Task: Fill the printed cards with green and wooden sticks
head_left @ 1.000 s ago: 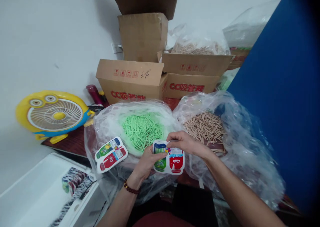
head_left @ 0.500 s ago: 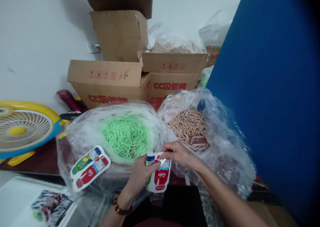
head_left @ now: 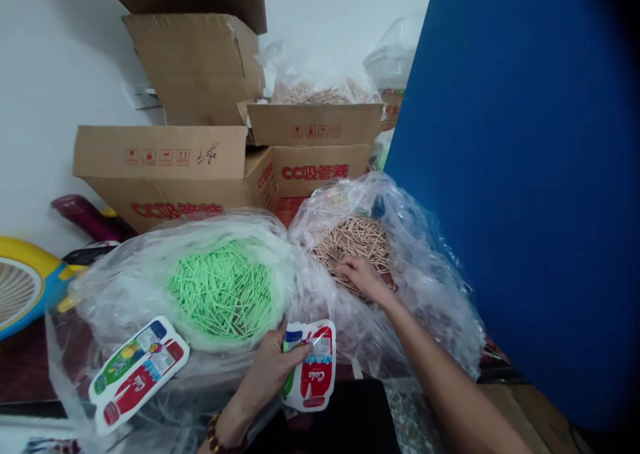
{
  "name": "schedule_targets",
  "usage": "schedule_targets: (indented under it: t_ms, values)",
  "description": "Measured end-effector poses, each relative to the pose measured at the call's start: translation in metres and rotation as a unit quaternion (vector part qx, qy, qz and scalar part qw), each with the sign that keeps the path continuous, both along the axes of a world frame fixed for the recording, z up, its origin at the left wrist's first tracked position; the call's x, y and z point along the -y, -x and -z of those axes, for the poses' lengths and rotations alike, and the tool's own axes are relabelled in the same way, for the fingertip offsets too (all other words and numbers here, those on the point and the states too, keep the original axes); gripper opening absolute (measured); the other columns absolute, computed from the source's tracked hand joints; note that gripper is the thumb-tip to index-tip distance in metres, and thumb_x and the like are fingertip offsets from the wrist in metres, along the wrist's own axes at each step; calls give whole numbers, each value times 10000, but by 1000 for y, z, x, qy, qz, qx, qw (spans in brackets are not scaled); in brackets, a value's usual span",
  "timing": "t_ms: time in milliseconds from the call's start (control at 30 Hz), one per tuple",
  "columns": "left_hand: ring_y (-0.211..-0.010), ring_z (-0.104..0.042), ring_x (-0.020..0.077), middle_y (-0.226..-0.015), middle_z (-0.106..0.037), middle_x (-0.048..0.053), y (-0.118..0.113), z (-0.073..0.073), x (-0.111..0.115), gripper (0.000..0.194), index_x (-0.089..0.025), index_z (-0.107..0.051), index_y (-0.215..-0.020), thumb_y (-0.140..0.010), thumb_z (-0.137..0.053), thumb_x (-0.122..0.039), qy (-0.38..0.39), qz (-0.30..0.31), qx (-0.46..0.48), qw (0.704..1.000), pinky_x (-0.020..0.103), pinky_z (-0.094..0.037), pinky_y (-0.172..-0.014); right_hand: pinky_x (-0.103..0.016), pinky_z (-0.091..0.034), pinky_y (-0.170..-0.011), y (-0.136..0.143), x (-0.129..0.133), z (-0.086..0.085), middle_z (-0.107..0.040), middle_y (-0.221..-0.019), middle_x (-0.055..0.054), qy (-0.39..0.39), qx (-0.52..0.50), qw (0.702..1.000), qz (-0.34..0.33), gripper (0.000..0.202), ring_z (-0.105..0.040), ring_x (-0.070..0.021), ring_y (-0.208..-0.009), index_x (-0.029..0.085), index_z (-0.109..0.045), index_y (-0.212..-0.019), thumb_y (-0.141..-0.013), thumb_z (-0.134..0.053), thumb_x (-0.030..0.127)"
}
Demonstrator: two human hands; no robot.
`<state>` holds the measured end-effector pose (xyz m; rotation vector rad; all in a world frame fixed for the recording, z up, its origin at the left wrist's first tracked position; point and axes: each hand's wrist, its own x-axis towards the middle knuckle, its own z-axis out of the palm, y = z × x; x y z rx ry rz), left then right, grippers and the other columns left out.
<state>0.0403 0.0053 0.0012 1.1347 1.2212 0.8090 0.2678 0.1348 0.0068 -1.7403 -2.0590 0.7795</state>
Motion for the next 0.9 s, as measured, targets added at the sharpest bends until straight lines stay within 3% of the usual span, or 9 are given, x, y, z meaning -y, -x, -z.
schedule_targets:
  t_ms: [167,300,400,533,600,767,900]
  values:
    - [-582,-563,152,-624,-646,15,1,9,6,210,-128,-648,-658,-706,-715,-321,16,-20,13,1000,224,-438,-558,-274,-413,-781,11,-48,8,-702,-980,-125,22,98,994,50,262,-620,-229,-947,143,-703,-940,-826,-531,304]
    - [-593,-588,164,-649,-671,36,8,11,8,239,-120,-672,-692,-689,-739,-349,31,-50,41,997,239,-458,-574,-332,-416,-845,36,-62,19,-640,-1126,-231,45,149,986,54,292,-583,-306,-1081,74,-691,-1010,-809,-567,245]
    - [-583,-600,168,-655,-685,41,14,9,7,258,-117,-680,-705,-670,-755,-361,41,-69,62,995,249,-469,-578,-368,-422,-899,40,-67,26,-617,-1169,-204,65,161,984,39,303,-570,-279,-1107,86,-656,-1055,-862,-557,298]
    - [-571,-605,173,-638,-686,48,17,9,8,269,-107,-683,-688,-658,-760,-364,31,-75,61,995,245,-462,-562,-389,-489,-845,24,-68,28,-644,-1053,-72,105,151,983,3,291,-619,-182,-932,141,-617,-1025,-895,-542,391]
    - [-574,-608,175,-636,-684,44,18,10,10,263,-108,-679,-688,-665,-753,-360,26,-74,63,995,245,-460,-561,-337,-499,-771,13,-65,27,-663,-936,-66,116,135,984,-7,268,-629,-169,-837,121,-635,-932,-886,-555,373]
    - [-582,-603,163,-653,-680,32,19,14,12,225,-115,-666,-703,-707,-725,-332,28,-57,58,996,244,-462,-580,-219,-393,-528,-9,-50,29,-613,-566,-29,137,56,989,2,224,-582,-126,-550,107,-627,-700,-847,-531,246]
    - [-586,-604,162,-662,-683,34,19,15,10,215,-118,-657,-718,-725,-714,-325,27,-53,64,996,247,-462,-583,-199,-327,-463,-26,-39,40,-567,-511,17,130,-26,991,38,191,-521,-99,-460,132,-595,-707,-827,-523,261]
